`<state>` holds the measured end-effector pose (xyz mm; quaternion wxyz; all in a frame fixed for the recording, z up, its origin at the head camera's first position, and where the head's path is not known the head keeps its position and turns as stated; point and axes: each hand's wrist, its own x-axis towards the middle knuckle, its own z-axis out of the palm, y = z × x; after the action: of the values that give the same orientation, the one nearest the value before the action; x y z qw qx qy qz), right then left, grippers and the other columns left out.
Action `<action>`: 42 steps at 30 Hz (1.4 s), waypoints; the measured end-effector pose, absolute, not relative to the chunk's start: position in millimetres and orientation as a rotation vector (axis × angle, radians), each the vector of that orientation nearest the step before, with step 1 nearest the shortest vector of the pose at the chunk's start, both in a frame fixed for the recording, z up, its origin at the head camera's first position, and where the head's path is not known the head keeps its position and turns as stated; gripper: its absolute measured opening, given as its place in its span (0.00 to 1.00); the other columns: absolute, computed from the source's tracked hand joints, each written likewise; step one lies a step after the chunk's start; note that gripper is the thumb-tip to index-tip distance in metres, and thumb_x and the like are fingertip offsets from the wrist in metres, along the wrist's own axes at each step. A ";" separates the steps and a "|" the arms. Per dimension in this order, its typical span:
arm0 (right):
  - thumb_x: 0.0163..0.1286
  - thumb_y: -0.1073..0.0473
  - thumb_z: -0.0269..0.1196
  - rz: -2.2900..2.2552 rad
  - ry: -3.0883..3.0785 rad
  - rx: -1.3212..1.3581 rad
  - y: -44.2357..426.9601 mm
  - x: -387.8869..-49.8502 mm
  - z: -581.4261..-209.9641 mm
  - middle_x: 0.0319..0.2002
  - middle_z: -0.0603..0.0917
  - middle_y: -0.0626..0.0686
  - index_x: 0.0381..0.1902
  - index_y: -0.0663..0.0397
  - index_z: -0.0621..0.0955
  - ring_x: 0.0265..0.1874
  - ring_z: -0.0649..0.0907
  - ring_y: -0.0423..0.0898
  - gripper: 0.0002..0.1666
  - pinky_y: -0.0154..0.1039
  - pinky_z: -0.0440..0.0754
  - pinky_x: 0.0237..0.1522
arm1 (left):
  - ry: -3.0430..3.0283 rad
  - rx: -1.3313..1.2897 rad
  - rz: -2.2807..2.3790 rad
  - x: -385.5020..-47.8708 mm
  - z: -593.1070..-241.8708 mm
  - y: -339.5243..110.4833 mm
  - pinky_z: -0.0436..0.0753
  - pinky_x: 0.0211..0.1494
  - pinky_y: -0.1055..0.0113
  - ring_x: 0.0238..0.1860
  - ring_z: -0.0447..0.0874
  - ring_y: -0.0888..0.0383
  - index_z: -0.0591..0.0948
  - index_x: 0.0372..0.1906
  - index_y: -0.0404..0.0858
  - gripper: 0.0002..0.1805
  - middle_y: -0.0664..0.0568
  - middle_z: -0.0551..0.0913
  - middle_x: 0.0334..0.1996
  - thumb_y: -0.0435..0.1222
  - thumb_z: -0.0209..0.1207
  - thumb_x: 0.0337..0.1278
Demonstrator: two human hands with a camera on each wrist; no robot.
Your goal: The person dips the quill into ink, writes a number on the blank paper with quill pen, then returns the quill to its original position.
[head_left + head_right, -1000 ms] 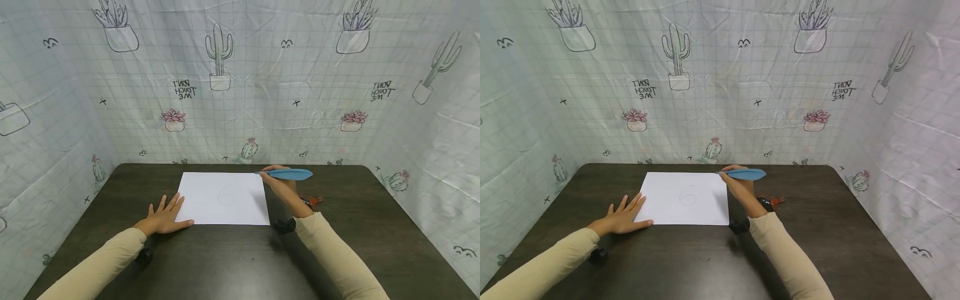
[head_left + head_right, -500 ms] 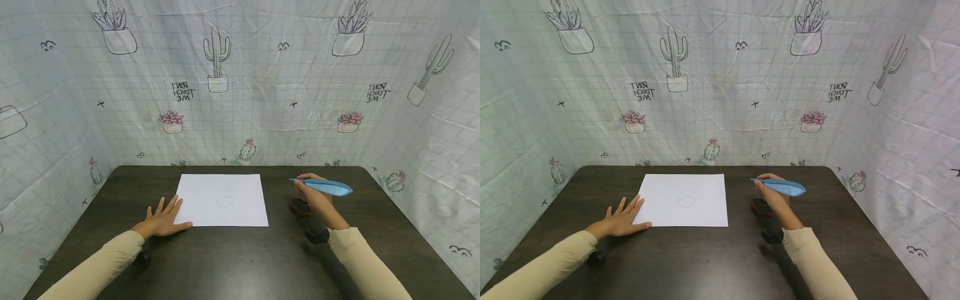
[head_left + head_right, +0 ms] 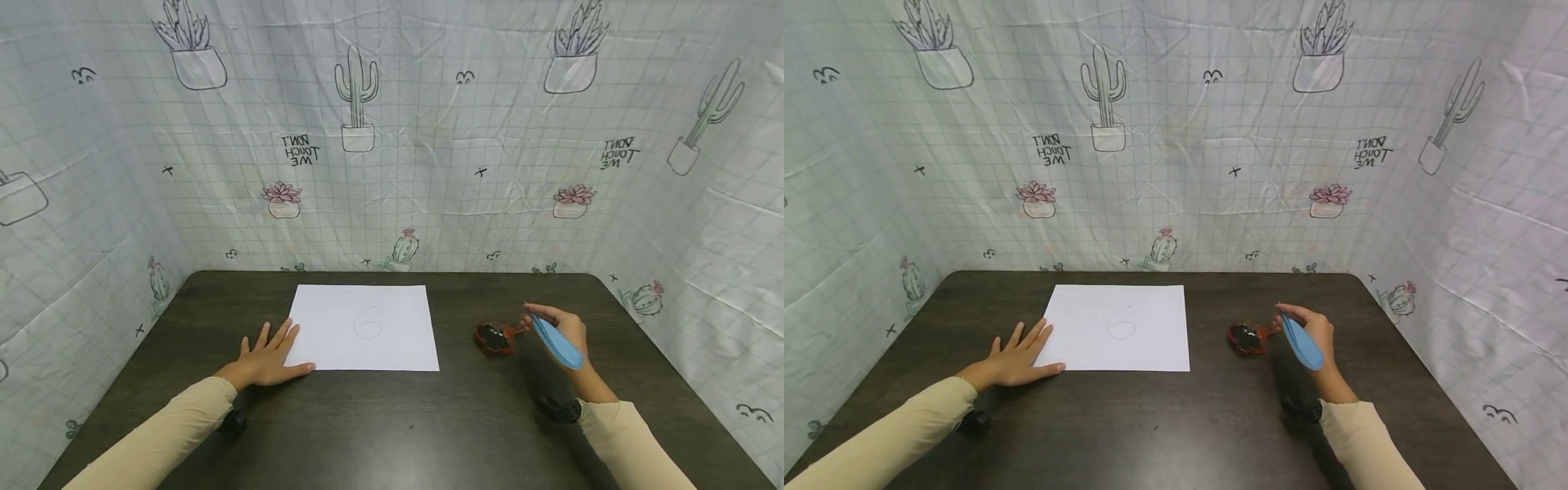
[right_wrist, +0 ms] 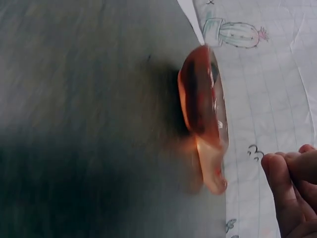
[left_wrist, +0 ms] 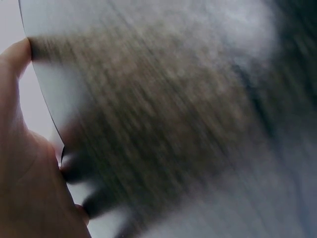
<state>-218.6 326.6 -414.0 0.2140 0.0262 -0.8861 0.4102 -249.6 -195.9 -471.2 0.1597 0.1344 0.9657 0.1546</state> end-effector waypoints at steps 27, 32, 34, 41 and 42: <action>0.75 0.66 0.51 2.749 -1.726 0.097 360.8 -218.0 -416.6 0.45 0.87 0.54 0.58 0.51 0.80 0.46 0.86 0.43 0.19 0.32 0.80 0.49 | 2.738 0.404 0.472 -238.6 -447.8 -189.4 0.28 0.60 0.25 0.73 0.25 0.32 0.43 0.77 0.41 0.56 0.44 0.34 0.77 0.71 0.46 0.55; 0.74 0.69 0.51 2.775 -1.759 0.036 360.8 -220.6 -412.9 0.43 0.87 0.54 0.53 0.50 0.80 0.42 0.87 0.43 0.17 0.31 0.82 0.44 | 2.739 0.398 0.465 -244.1 -459.4 -192.4 0.24 0.60 0.26 0.73 0.22 0.34 0.41 0.78 0.44 0.58 0.47 0.32 0.77 0.75 0.43 0.51; 0.74 0.68 0.52 2.776 -1.794 -0.027 362.0 -222.0 -410.4 0.41 0.88 0.53 0.50 0.48 0.80 0.40 0.87 0.43 0.15 0.31 0.83 0.41 | 2.746 0.394 0.451 -247.3 -465.4 -194.4 0.24 0.60 0.26 0.73 0.22 0.35 0.40 0.78 0.46 0.59 0.49 0.31 0.77 0.76 0.41 0.49; 0.73 0.59 0.56 2.728 -1.883 -0.306 369.6 -226.0 -401.0 0.37 0.88 0.44 0.37 0.45 0.88 0.37 0.86 0.35 0.13 0.27 0.82 0.34 | 2.755 0.401 0.456 -248.9 -468.1 -196.0 0.24 0.60 0.26 0.73 0.22 0.35 0.41 0.78 0.46 0.59 0.49 0.32 0.77 0.77 0.41 0.49; 0.73 0.58 0.57 2.731 -1.865 -0.334 370.7 -226.6 -400.0 0.37 0.88 0.44 0.36 0.45 0.88 0.37 0.86 0.35 0.13 0.27 0.81 0.34 | 2.751 0.401 0.453 -247.9 -466.3 -195.8 0.24 0.60 0.26 0.73 0.22 0.35 0.41 0.78 0.46 0.59 0.49 0.32 0.77 0.77 0.41 0.49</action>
<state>-226.6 370.7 -400.0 -0.0910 -0.1001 -0.5589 0.8181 -247.9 -195.8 -466.3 0.1617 0.1405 0.9638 0.1587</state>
